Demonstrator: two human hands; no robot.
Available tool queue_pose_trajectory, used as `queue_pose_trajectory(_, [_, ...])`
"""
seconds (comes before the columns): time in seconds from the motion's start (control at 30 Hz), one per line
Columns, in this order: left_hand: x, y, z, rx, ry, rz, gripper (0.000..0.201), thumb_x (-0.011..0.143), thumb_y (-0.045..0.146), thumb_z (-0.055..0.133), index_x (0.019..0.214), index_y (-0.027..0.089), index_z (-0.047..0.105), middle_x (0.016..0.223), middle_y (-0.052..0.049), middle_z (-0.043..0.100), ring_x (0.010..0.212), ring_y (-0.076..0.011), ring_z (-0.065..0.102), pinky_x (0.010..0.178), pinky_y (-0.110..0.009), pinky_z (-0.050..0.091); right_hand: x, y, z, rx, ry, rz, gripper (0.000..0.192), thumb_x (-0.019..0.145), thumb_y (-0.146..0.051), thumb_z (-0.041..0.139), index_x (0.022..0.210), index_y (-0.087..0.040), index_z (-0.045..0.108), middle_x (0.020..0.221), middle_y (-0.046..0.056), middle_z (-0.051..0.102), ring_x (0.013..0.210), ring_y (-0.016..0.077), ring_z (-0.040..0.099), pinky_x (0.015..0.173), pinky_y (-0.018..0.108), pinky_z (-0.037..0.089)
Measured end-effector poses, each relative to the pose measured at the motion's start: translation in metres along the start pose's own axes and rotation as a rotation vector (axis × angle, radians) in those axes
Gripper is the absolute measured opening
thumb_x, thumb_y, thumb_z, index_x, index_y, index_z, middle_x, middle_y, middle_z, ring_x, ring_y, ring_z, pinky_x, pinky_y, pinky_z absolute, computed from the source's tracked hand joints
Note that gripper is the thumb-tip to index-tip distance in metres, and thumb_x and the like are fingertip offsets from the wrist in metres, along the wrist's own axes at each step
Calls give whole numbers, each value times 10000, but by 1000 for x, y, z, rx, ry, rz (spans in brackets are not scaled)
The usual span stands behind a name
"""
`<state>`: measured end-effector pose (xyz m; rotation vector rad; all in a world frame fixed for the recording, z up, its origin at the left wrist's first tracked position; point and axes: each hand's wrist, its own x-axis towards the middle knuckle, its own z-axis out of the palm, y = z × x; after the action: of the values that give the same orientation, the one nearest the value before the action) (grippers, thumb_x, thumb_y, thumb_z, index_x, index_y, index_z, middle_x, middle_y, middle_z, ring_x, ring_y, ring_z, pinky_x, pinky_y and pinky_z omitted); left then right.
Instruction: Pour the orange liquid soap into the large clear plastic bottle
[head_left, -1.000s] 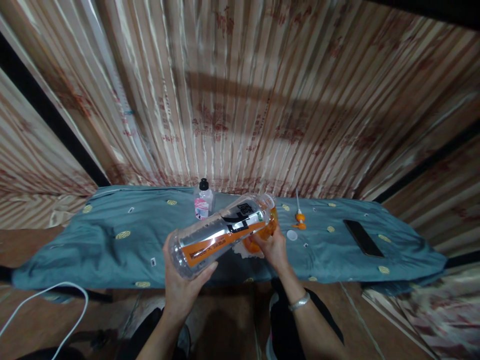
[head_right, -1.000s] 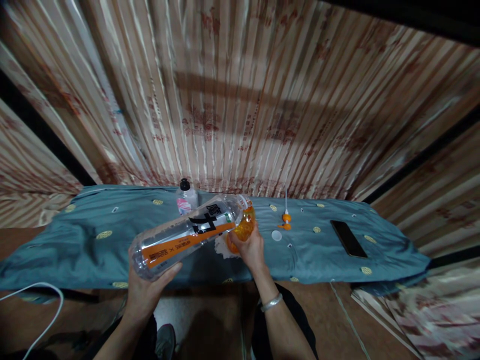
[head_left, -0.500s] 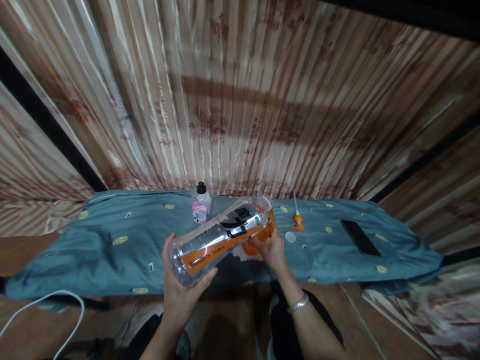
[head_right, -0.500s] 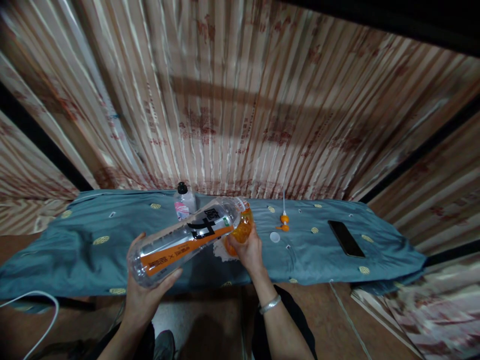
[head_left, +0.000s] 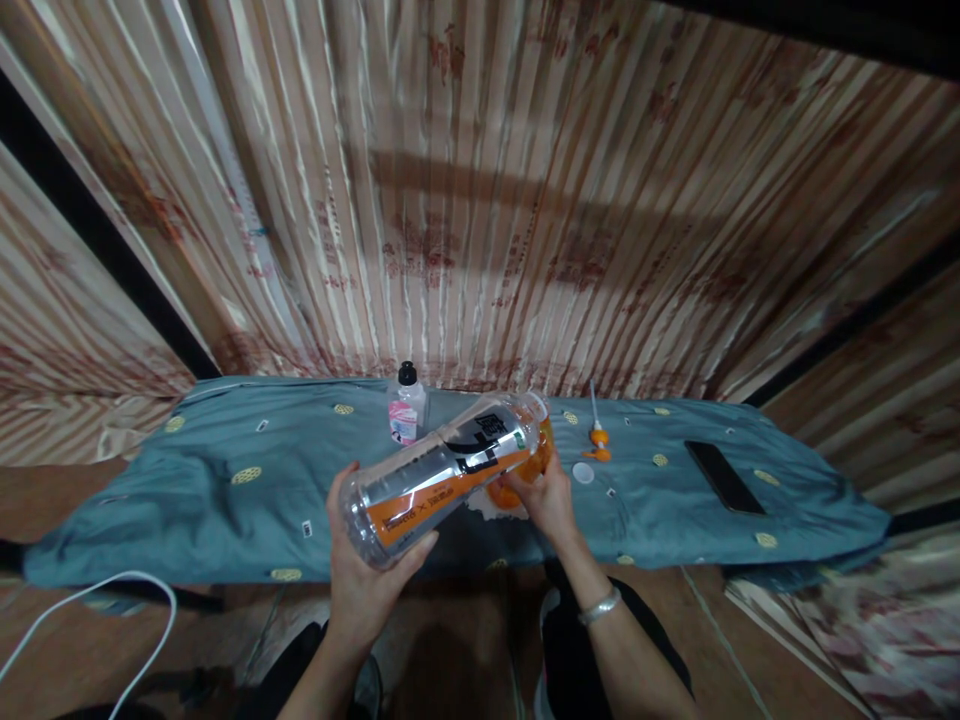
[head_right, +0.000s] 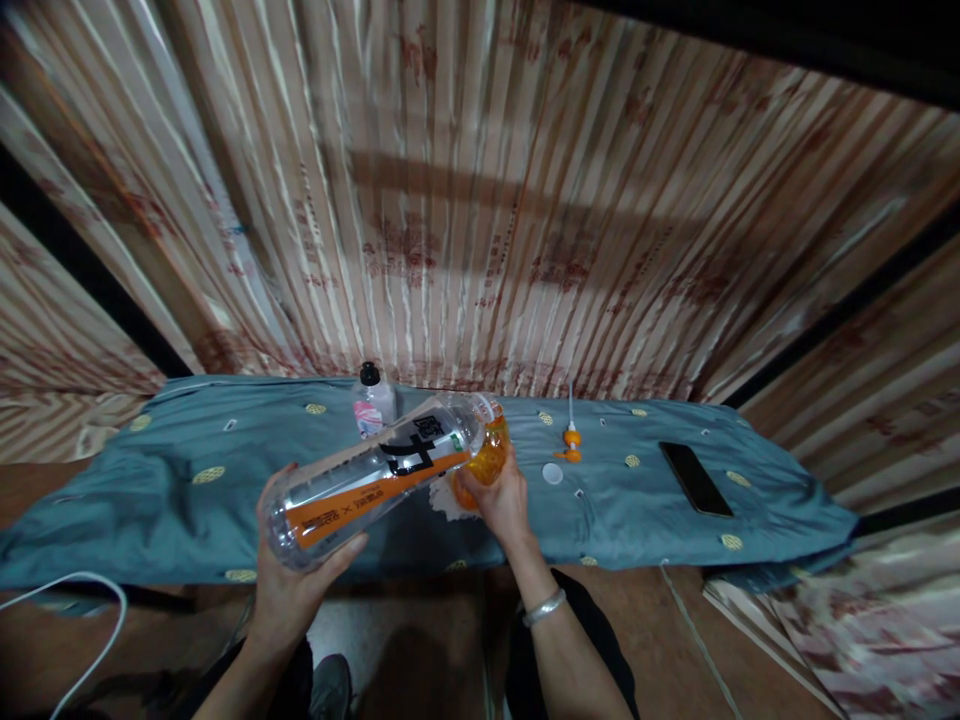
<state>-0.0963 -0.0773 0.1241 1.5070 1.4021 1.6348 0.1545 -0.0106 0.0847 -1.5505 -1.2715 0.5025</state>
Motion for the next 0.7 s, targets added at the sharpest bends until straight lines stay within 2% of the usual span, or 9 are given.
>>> queue_pose_trajectory(0.1, [-2, 0, 1, -7, 21, 0, 928, 717, 412, 882, 1473, 236, 374, 1283, -110, 625, 1085, -254, 724, 934, -389, 608, 1, 0, -2, -20, -6, 24, 738, 708, -492, 785, 1345, -198, 556, 1121, 115, 790, 1035, 345, 760, 860, 431, 611])
queue_pose_trajectory(0.3, [-1, -5, 1, 23, -17, 39, 945, 722, 382, 888, 1485, 232, 351, 1275, -114, 628, 1075, -257, 731, 916, -380, 614, 1, 1, -5, -43, -37, 41, 947, 678, -501, 825, 1481, -176, 442, 1170, 124, 781, 1065, 360, 756, 877, 448, 600])
queue_pose_trajectory(0.5, [0, -4, 1, -5, -21, 4, 948, 711, 383, 889, 1479, 237, 352, 1241, -103, 646, 1057, -265, 736, 928, -414, 613, 2, 1, -5, -14, -6, 5, 994, 694, -486, 818, 1532, -174, 383, 1240, 140, 758, 1113, 353, 743, 908, 446, 592])
queue_pose_trajectory(0.7, [1, -2, 1, -21, -12, -18, 956, 677, 369, 902, 1464, 245, 372, 1243, -103, 651, 1058, -275, 736, 921, -426, 616, 5, 1, -7, -24, -23, 1, 994, 688, -472, 838, 1531, -186, 397, 1241, 131, 762, 1115, 354, 743, 917, 455, 593])
